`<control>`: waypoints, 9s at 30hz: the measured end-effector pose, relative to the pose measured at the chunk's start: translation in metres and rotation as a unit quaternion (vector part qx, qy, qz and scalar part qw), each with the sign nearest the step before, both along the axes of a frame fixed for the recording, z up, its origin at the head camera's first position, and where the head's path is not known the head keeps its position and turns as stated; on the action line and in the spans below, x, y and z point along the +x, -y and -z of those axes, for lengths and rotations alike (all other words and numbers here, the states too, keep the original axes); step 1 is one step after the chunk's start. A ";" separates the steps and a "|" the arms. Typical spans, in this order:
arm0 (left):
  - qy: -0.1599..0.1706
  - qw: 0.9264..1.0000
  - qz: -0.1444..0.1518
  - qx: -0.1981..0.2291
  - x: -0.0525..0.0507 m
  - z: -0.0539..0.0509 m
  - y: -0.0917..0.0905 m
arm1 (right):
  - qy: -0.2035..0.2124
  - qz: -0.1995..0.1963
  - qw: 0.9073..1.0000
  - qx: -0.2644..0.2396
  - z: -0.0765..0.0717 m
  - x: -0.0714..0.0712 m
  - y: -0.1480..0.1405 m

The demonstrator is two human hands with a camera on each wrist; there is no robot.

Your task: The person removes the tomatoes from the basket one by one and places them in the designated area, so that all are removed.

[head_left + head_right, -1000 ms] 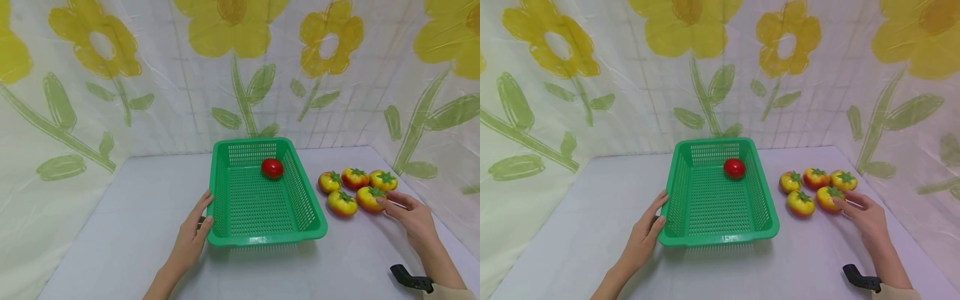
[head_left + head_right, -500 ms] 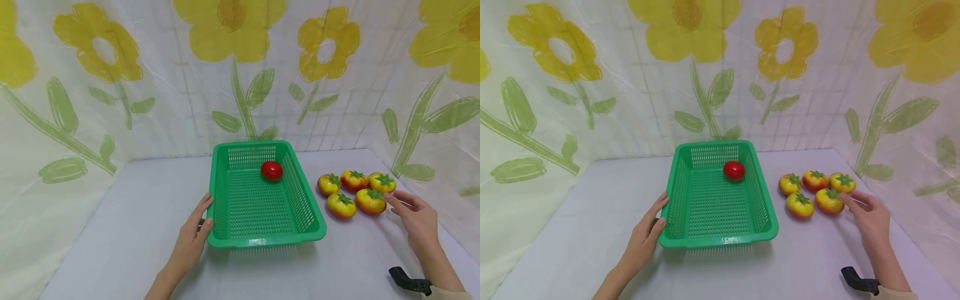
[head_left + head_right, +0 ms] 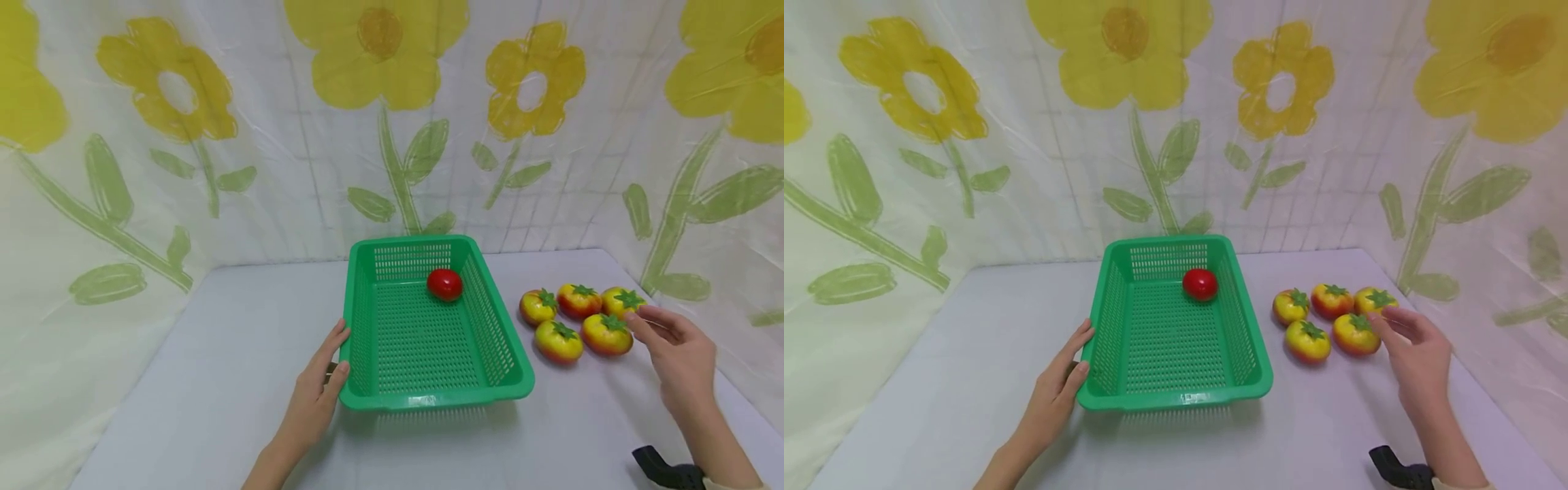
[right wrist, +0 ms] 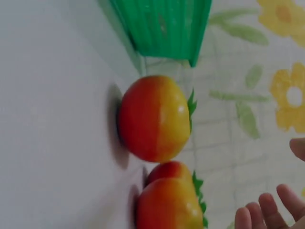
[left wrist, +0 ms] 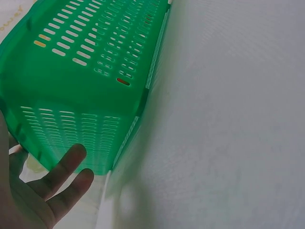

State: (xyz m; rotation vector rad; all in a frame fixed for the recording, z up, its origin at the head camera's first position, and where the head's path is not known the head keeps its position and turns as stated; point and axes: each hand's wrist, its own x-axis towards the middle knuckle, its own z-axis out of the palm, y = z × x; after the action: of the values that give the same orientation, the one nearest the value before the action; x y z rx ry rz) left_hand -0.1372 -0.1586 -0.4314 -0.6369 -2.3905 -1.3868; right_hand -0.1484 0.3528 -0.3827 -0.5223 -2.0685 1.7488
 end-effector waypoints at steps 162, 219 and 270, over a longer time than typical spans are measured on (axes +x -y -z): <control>-0.006 1.000 -0.005 -0.003 0.000 0.000 -0.001 | 0.031 -0.489 0.811 0.320 -0.010 -0.135 0.214; -0.006 1.000 -0.005 -0.013 0.000 0.002 0.001 | -0.068 -0.464 0.853 0.229 -0.012 -0.134 0.215; 0.001 1.000 -0.016 0.003 0.002 -0.001 -0.002 | -0.075 -0.421 0.893 0.139 -0.037 -0.102 0.183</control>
State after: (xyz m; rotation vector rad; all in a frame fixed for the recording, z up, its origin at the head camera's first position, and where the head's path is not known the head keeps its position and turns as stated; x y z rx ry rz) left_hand -0.1354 -0.1566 -0.4307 -0.5947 -2.3860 -1.3820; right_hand -0.2506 0.1699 -0.3457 0.6883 -2.5564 1.7319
